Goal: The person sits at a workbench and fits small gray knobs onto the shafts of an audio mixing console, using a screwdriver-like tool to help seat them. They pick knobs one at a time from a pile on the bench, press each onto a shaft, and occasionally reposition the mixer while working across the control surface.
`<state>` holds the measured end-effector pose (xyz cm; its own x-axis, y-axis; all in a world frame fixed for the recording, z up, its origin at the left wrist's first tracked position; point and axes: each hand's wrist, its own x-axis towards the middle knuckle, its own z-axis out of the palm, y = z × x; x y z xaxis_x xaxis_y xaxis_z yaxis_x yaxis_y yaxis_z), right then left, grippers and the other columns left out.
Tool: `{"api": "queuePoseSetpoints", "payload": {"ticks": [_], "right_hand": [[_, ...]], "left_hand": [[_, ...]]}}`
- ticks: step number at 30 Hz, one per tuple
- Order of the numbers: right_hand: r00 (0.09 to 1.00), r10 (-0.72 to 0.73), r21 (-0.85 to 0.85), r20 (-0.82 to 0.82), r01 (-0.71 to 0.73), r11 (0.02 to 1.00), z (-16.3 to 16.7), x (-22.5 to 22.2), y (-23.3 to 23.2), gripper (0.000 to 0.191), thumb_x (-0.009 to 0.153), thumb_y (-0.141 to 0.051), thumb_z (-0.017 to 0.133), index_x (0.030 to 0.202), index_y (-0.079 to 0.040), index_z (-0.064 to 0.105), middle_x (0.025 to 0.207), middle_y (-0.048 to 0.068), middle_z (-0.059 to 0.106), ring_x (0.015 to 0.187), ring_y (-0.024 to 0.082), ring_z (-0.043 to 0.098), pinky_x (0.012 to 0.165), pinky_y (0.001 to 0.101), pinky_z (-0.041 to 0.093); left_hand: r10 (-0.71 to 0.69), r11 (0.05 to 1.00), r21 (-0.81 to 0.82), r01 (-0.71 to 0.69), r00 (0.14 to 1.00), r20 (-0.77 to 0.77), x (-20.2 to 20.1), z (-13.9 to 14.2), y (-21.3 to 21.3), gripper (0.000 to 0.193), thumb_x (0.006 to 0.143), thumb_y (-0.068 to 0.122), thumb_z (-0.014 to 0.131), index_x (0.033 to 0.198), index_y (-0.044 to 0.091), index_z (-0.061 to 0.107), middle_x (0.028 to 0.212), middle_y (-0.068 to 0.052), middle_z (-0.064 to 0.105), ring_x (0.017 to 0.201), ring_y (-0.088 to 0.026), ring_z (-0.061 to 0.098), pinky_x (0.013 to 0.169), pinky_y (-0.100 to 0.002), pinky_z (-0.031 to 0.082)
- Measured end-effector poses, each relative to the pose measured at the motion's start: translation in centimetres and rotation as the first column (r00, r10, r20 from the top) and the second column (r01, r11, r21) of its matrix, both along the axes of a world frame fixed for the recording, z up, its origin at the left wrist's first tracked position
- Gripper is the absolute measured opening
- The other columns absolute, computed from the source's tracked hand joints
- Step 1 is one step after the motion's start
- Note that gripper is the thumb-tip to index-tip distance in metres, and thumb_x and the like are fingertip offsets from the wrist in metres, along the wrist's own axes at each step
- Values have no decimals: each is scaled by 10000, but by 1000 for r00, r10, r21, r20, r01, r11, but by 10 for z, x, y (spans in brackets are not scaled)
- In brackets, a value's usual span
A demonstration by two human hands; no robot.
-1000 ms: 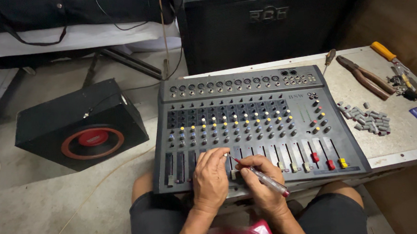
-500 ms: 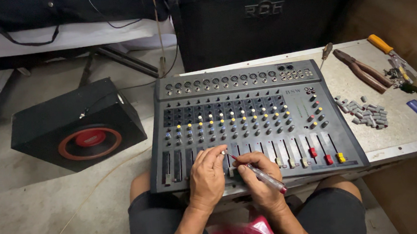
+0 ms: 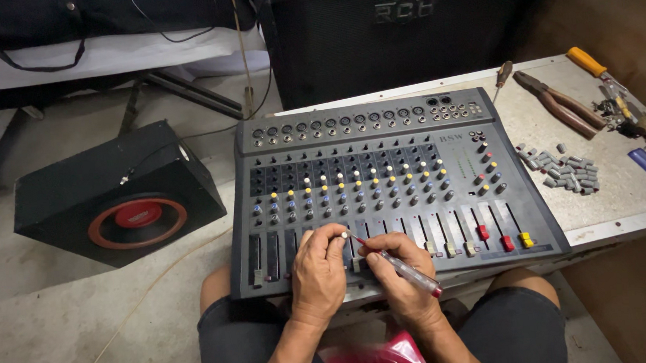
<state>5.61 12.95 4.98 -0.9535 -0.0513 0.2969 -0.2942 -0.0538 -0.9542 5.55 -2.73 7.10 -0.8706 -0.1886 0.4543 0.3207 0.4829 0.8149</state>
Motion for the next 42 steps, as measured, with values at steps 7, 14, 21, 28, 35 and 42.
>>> {"api": "queuePoseSetpoints", "payload": {"ticks": [7, 14, 21, 28, 35, 42], "right_hand": [[999, -2, 12, -48, 2, 1000, 0, 1, 2, 162, 905, -12, 662, 1061, 25, 686, 995, 121, 751, 902, 156, 691, 841, 291, 545], [998, -8, 31, -63, 10, 999, 2, 3, 3, 135, 904, -5, 654, 1033, 20, 682, 966, 117, 741, 874, 160, 686, 819, 291, 540], [998, -11, 15, -58, 12, 1000, 2, 3, 3, 126, 909, -10, 651, 1029, 20, 679, 970, 123, 738, 869, 161, 671, 815, 291, 530], [998, -14, 49, -64, 17, 999, -1, 3, 4, 122, 902, -23, 664, 1016, 16, 683, 958, 118, 747, 862, 160, 685, 805, 295, 545], [998, -24, 49, -63, 28, 998, -4, 3, 4, 124, 900, -27, 670, 1016, 14, 686, 956, 116, 753, 864, 161, 704, 804, 291, 556], [998, -32, 60, -61, 35, 998, -1, 4, 5, 121, 905, -23, 662, 1017, 17, 686, 954, 124, 760, 862, 164, 709, 807, 294, 561]], "left_hand": [[-7, 1000, -1, 7, 1000, -21, 1, 3, 0, 133, 967, 70, 600, 1077, 66, 674, 928, -129, 681, 863, -327, 666, 756, -411, 535], [-15, 1000, 2, 15, 1000, -15, 0, 2, 1, 133, 970, 68, 599, 1079, 71, 676, 931, -123, 692, 871, -317, 670, 759, -406, 535], [-17, 1000, 18, 17, 1000, -1, 1, 2, 2, 142, 963, 77, 619, 1084, 82, 693, 927, -106, 711, 853, -296, 686, 745, -383, 549], [-41, 997, 68, 37, 997, 70, 2, -1, 0, 177, 899, 103, 690, 1073, 73, 694, 913, -115, 690, 797, -270, 699, 698, -367, 561], [-18, 998, 58, 13, 997, 81, 3, 0, 2, 147, 911, 105, 689, 1056, 84, 704, 891, -111, 693, 761, -273, 690, 678, -375, 550], [-30, 999, 37, 29, 1000, 11, 4, 6, 2, 126, 909, 93, 690, 1033, 88, 714, 861, -109, 696, 794, -300, 681, 704, -388, 542]]}}
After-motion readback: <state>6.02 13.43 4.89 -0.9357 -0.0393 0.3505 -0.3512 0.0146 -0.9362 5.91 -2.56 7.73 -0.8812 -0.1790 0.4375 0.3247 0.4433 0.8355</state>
